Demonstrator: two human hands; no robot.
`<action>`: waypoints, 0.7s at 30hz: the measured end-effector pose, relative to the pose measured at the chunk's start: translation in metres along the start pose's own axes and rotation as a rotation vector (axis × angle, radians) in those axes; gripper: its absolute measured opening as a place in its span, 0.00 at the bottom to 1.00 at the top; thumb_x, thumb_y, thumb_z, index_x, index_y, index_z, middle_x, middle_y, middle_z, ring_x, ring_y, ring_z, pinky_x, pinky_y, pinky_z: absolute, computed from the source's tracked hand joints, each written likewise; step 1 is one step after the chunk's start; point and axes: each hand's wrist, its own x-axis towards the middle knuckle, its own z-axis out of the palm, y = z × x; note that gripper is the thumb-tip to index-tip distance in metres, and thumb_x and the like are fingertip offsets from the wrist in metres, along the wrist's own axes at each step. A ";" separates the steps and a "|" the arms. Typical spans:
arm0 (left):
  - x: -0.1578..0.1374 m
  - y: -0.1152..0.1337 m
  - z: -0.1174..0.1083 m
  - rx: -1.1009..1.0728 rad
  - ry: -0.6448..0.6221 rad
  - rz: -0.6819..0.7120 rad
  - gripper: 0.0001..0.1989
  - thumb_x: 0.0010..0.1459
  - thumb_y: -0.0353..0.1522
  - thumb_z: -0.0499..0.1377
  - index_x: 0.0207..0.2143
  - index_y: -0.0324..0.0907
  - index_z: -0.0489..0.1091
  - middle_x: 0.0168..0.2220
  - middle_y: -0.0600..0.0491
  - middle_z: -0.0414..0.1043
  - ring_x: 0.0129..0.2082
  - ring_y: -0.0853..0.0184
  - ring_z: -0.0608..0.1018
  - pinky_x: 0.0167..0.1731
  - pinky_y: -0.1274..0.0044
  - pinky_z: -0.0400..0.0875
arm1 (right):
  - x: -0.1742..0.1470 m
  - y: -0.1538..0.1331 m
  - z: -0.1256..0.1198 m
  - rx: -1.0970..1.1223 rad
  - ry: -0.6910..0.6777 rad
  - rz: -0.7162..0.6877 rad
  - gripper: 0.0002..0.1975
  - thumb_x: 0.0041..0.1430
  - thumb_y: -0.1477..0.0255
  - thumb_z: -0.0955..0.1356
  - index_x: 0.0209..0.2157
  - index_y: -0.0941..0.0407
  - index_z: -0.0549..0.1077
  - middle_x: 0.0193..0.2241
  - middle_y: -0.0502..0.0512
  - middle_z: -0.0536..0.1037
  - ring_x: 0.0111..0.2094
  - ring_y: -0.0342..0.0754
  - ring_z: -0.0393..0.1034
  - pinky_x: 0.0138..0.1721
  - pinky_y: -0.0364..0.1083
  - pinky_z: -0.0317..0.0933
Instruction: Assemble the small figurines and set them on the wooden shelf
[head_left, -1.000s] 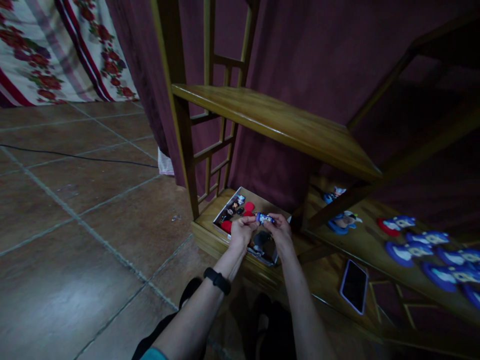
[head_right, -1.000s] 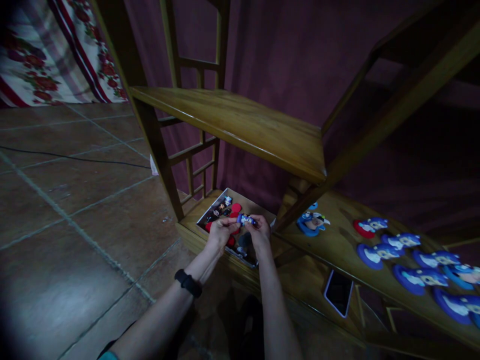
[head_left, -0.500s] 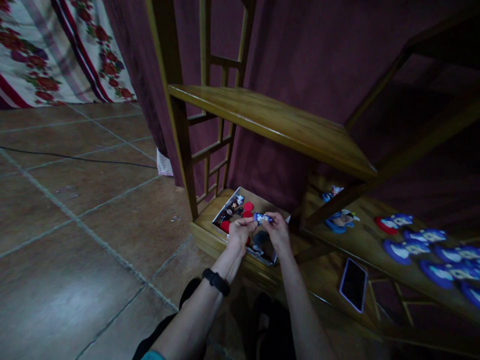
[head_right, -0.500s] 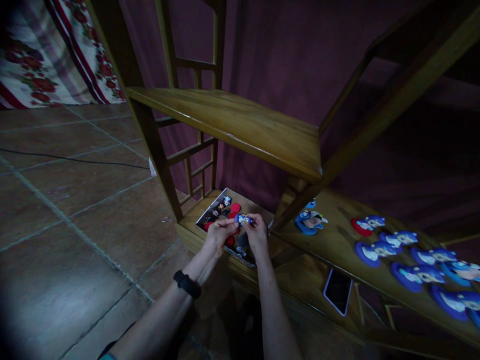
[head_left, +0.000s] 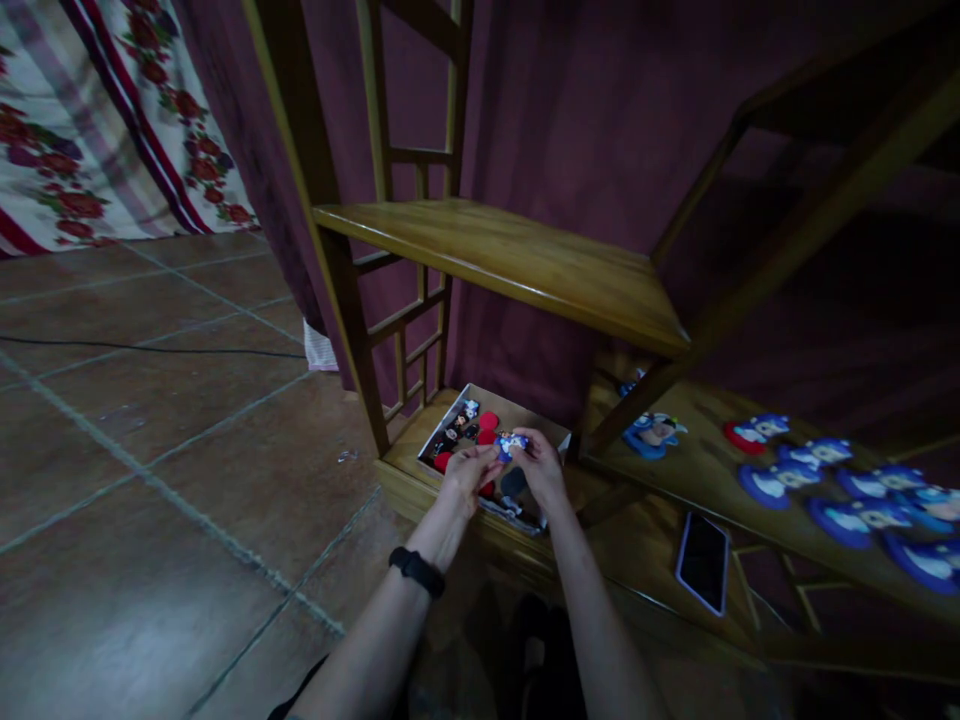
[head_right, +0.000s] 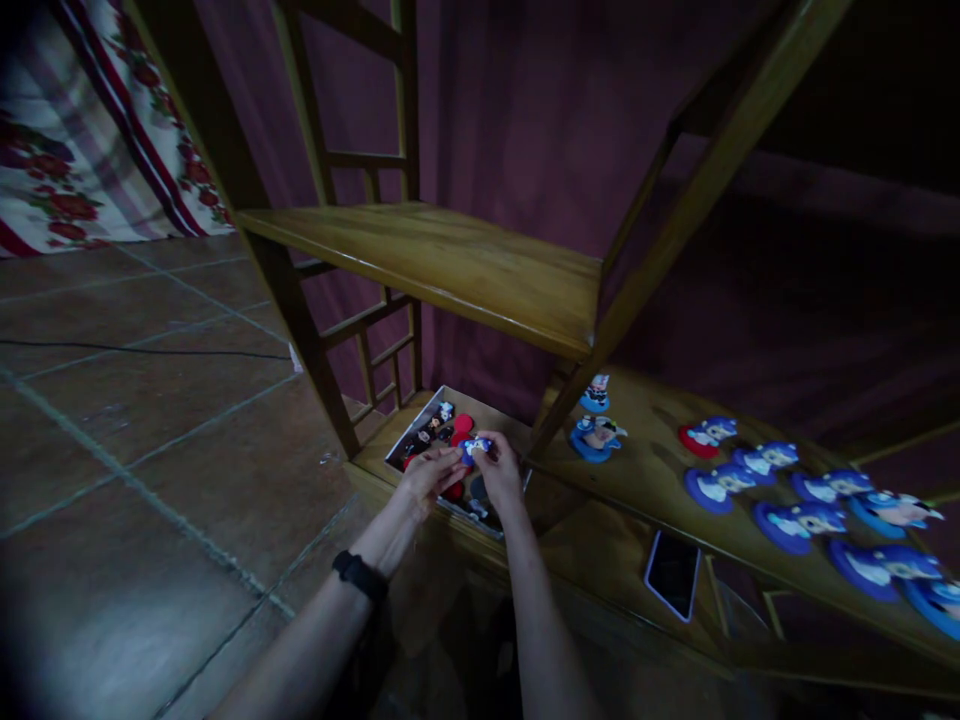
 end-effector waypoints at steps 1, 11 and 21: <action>0.001 0.001 -0.001 -0.010 0.002 -0.008 0.06 0.43 0.25 0.63 0.27 0.34 0.71 0.22 0.50 0.73 0.20 0.74 0.74 0.26 0.82 0.71 | 0.000 -0.001 0.001 0.018 -0.008 0.001 0.16 0.45 0.71 0.67 0.39 0.54 0.68 0.37 0.53 0.74 0.37 0.47 0.69 0.42 0.47 0.62; 0.007 0.002 -0.006 -0.099 -0.001 -0.061 0.08 0.46 0.19 0.59 0.31 0.34 0.69 0.25 0.49 0.74 0.24 0.71 0.77 0.29 0.80 0.73 | 0.001 0.000 0.002 -0.017 -0.016 0.031 0.16 0.44 0.72 0.67 0.39 0.54 0.69 0.33 0.52 0.75 0.35 0.46 0.70 0.39 0.46 0.64; -0.001 0.001 0.001 -0.101 0.005 0.003 0.11 0.41 0.17 0.61 0.29 0.35 0.68 0.25 0.51 0.73 0.26 0.70 0.76 0.30 0.78 0.73 | -0.001 -0.004 0.001 -0.285 -0.039 -0.115 0.11 0.46 0.73 0.65 0.35 0.52 0.70 0.33 0.50 0.75 0.35 0.47 0.69 0.38 0.46 0.63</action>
